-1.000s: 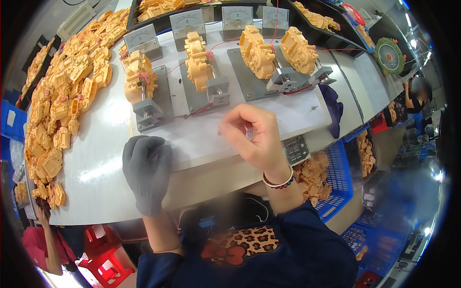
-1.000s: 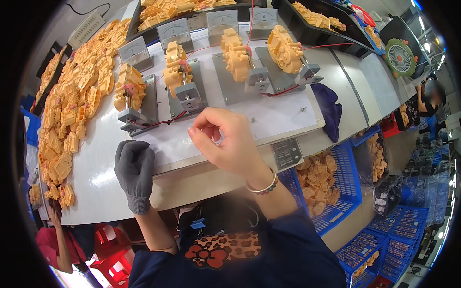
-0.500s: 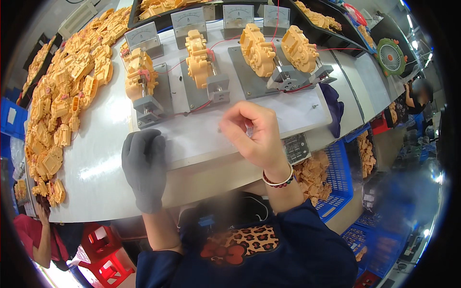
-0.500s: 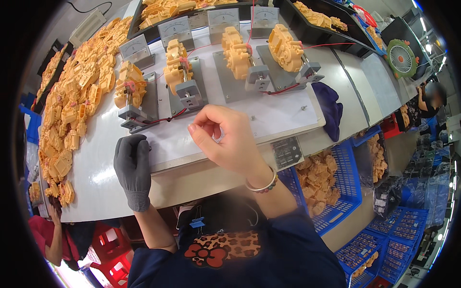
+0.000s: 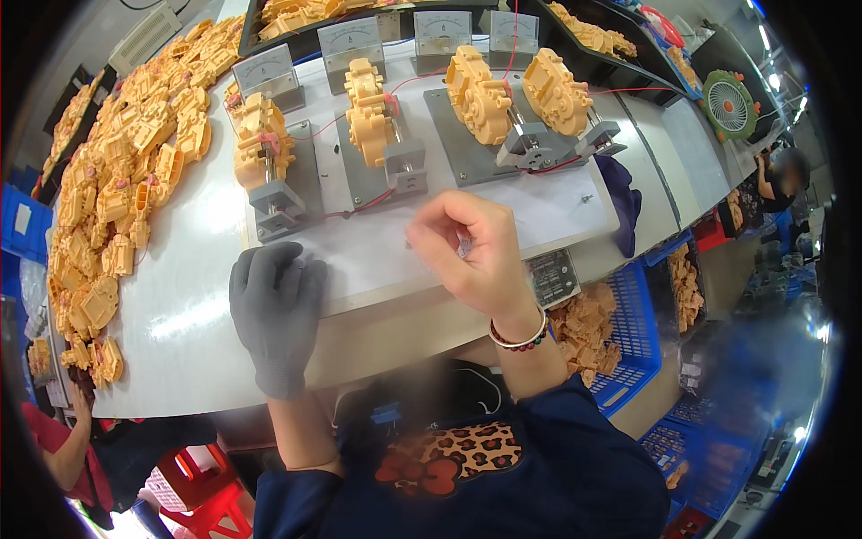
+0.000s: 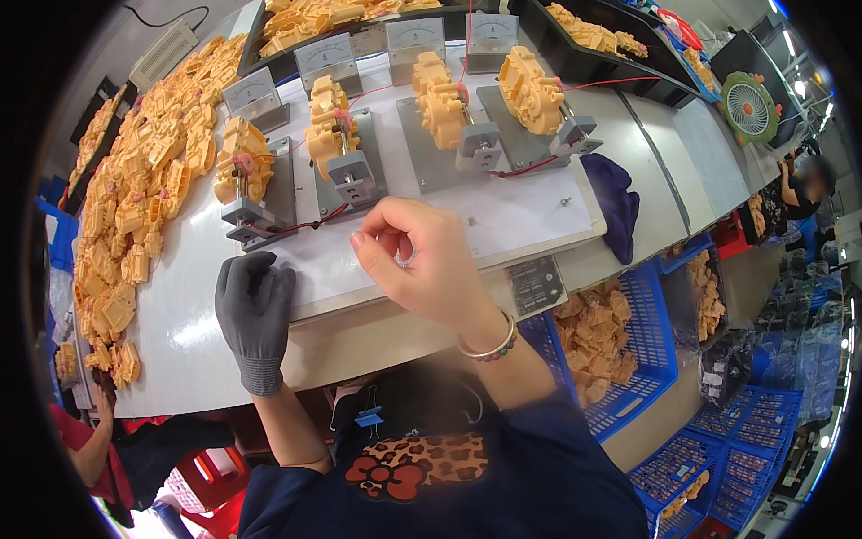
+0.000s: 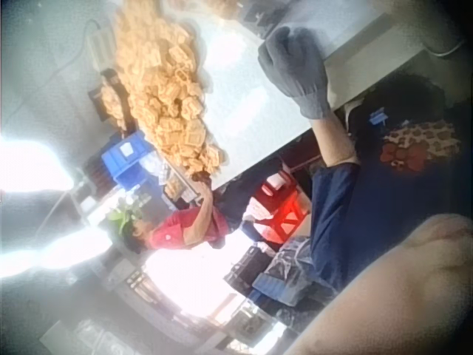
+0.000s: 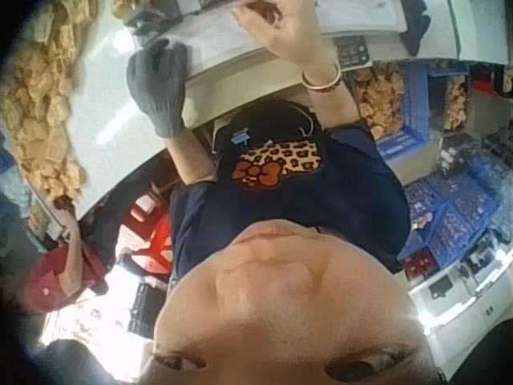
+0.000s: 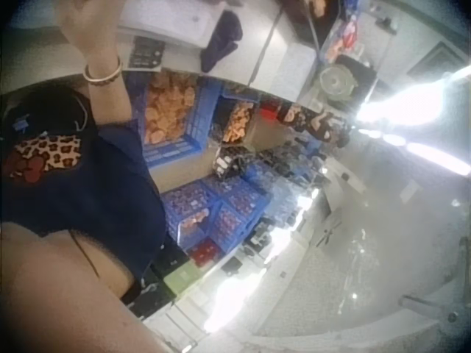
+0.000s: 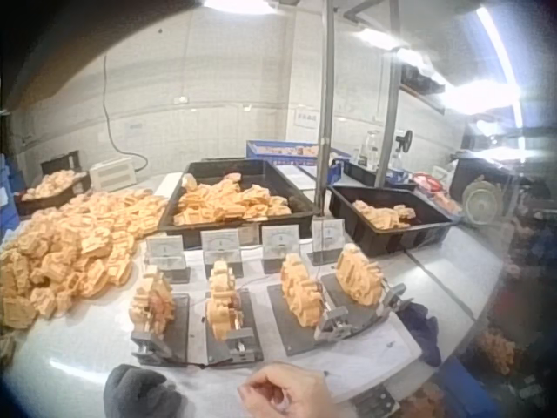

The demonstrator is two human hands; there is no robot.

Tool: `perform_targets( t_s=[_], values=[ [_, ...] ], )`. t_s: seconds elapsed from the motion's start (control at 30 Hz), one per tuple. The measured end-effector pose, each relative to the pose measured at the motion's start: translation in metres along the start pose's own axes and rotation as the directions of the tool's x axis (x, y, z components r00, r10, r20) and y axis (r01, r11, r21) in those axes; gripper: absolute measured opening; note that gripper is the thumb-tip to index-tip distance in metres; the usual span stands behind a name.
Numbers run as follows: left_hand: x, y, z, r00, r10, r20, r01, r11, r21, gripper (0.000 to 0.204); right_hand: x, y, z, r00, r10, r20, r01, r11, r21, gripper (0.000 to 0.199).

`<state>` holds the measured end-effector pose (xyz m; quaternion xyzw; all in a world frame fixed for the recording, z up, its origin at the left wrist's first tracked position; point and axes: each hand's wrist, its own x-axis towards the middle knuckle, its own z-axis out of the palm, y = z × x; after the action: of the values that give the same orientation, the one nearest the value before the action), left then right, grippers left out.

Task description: Testing and inspecting yellow plastic electronic components using a specialized test station with meters.

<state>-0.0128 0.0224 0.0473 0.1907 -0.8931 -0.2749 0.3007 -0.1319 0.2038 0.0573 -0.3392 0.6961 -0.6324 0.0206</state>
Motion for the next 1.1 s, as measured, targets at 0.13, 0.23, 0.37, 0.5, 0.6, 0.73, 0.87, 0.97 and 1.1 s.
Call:
perform_targets(
  t_s=[0.13,0.23,0.37,0.5,0.6,0.73,0.87,0.97,1.1],
  values=[
    [0.001,-0.002,0.0,0.999,-0.01,0.039,0.012,0.999,-0.031,0.012,0.001,0.002,0.0,1.0,-0.014,0.007,0.014,0.999,-0.036,0.01],
    [0.001,-0.003,0.001,0.999,-0.031,0.042,0.034,0.997,-0.067,0.012,0.003,-0.004,0.0,0.993,-0.108,0.037,0.114,0.966,-0.232,0.007],
    [0.0,0.0,0.001,1.0,0.006,0.001,-0.006,0.999,-0.037,0.012,0.003,0.005,-0.007,0.936,-0.29,0.199,0.351,0.8,-0.486,0.012],
    [0.002,0.002,0.002,0.997,0.08,-0.005,-0.08,0.996,0.028,0.012,0.0,0.014,-0.011,0.915,-0.297,0.273,0.394,0.801,-0.451,0.012],
    [0.001,-0.003,0.002,0.992,0.124,0.013,-0.125,0.991,0.048,0.014,0.0,0.008,-0.012,0.869,-0.297,0.395,0.474,0.727,-0.496,0.012],
    [0.0,-0.003,0.002,0.999,0.04,0.009,-0.04,0.999,0.034,0.015,-0.01,0.005,-0.008,0.866,-0.305,0.396,0.455,0.809,-0.371,0.015],
    [-0.001,-0.003,0.001,1.0,0.022,0.021,-0.023,0.999,0.044,0.015,-0.006,0.0,-0.009,0.979,-0.171,0.109,0.196,0.935,-0.296,0.017],
    [0.0,-0.004,0.002,0.999,0.045,0.014,-0.046,0.998,0.041,0.015,-0.004,0.004,-0.01,0.986,-0.15,0.079,0.167,0.942,-0.291,0.02],
    [0.0,-0.003,0.002,0.999,0.038,0.014,-0.039,0.999,0.036,0.016,-0.005,0.007,-0.007,0.986,-0.146,0.078,0.164,0.925,-0.344,0.021]
  ],
)
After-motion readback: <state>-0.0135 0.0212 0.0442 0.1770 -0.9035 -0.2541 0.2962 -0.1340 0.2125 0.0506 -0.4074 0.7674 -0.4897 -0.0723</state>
